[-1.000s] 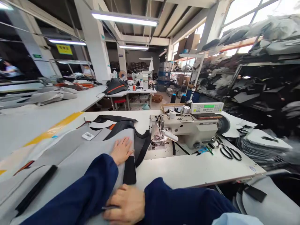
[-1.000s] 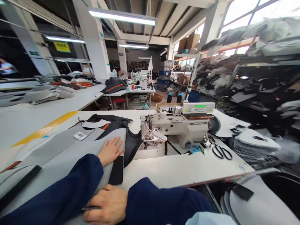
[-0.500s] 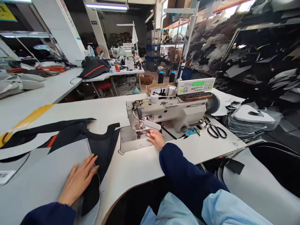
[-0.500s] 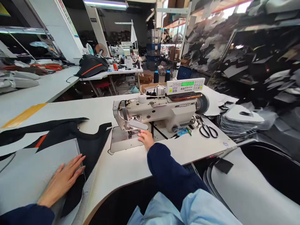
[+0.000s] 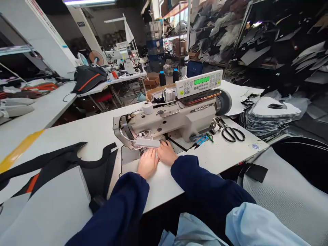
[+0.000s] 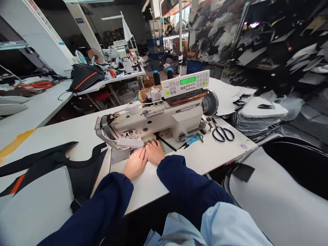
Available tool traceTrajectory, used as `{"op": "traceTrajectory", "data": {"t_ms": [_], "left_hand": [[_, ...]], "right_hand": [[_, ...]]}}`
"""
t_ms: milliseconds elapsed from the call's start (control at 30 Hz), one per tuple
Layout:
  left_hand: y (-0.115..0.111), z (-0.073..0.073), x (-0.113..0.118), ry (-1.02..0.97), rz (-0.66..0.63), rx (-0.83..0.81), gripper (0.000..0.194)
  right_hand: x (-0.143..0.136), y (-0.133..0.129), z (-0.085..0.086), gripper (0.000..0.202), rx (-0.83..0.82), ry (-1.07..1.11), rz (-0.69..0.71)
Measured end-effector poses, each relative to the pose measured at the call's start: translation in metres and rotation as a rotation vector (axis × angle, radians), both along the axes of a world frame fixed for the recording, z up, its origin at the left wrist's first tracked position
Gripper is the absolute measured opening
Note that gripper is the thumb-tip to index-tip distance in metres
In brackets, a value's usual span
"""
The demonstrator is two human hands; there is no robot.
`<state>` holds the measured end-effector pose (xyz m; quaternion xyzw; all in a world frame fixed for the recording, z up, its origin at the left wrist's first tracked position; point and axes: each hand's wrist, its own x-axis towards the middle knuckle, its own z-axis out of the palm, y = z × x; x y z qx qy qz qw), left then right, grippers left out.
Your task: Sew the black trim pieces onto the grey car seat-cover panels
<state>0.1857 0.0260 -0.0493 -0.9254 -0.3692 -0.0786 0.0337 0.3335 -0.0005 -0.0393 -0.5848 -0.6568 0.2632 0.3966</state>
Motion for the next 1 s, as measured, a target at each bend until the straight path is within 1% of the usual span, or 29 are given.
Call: {"op": "traceTrajectory", "data": {"t_ms": [33,100,200,233,300,367,400,467,533,600,667,700,767,833,867,900,933,967,1000], "left_hand": [[0.004,-0.007,0.003,-0.029,0.023,-0.008,0.048],[0.008,-0.015,0.005,-0.091,0.034,-0.036,0.047],[0.010,-0.014,0.003,-0.147,0.012,-0.106,0.045],[0.011,-0.013,0.003,-0.154,0.004,-0.129,0.044],[0.013,-0.013,0.004,-0.162,-0.013,-0.159,0.045],[0.016,-0.017,0.011,-0.164,-0.036,-0.165,0.048],[0.018,-0.019,0.016,-0.162,-0.052,-0.163,0.049],[0.020,-0.023,0.028,-0.141,-0.087,-0.163,0.053],[0.021,-0.020,0.041,-0.093,-0.112,-0.173,0.054],[0.021,-0.008,0.049,-0.015,-0.141,-0.192,0.055],[0.019,0.012,0.046,0.090,-0.204,-0.214,0.054],[0.017,0.023,0.038,0.144,-0.249,-0.223,0.052],[0.010,0.047,0.011,0.231,-0.320,-0.232,0.046],[0.000,0.068,-0.029,0.280,-0.337,-0.249,0.042],[-0.006,0.075,-0.052,0.297,-0.330,-0.266,0.042],[-0.012,0.080,-0.075,0.306,-0.314,-0.278,0.043],[-0.017,0.082,-0.097,0.309,-0.297,-0.282,0.045],[-0.022,0.080,-0.116,0.300,-0.278,-0.276,0.046],[-0.025,0.076,-0.132,0.278,-0.254,-0.255,0.048]], "right_hand": [[0.004,0.003,0.001,0.022,0.004,-0.087,0.040],[0.009,0.008,0.002,0.027,0.031,-0.340,0.131],[0.008,0.013,0.002,0.027,0.106,-0.761,0.237],[0.007,0.013,0.002,0.027,0.123,-0.836,0.243],[0.009,0.008,0.002,0.029,0.131,-0.862,0.198],[0.021,-0.008,0.002,0.032,0.163,-0.861,0.147],[0.032,-0.020,0.002,0.032,0.171,-0.866,0.132],[0.064,-0.048,0.003,0.029,0.144,-0.890,0.093],[0.102,-0.077,0.005,0.027,0.033,-0.932,-0.018],[0.139,-0.095,0.007,0.031,-0.025,-0.971,-0.100],[0.166,-0.100,0.010,0.037,-0.034,-1.004,-0.089],[0.176,-0.099,0.011,0.038,-0.032,-1.018,-0.058],[0.187,-0.092,0.012,0.036,-0.024,-1.037,0.020],[0.193,-0.086,0.013,0.032,-0.013,-1.044,0.079],[0.195,-0.085,0.014,0.031,-0.006,-1.044,0.094],[0.196,-0.086,0.014,0.032,0.002,-1.043,0.097],[0.196,-0.088,0.014,0.033,0.012,-1.040,0.088],[0.194,-0.091,0.014,0.036,0.023,-1.038,0.071],[0.188,-0.094,0.014,0.040,0.039,-1.033,0.051]]}}
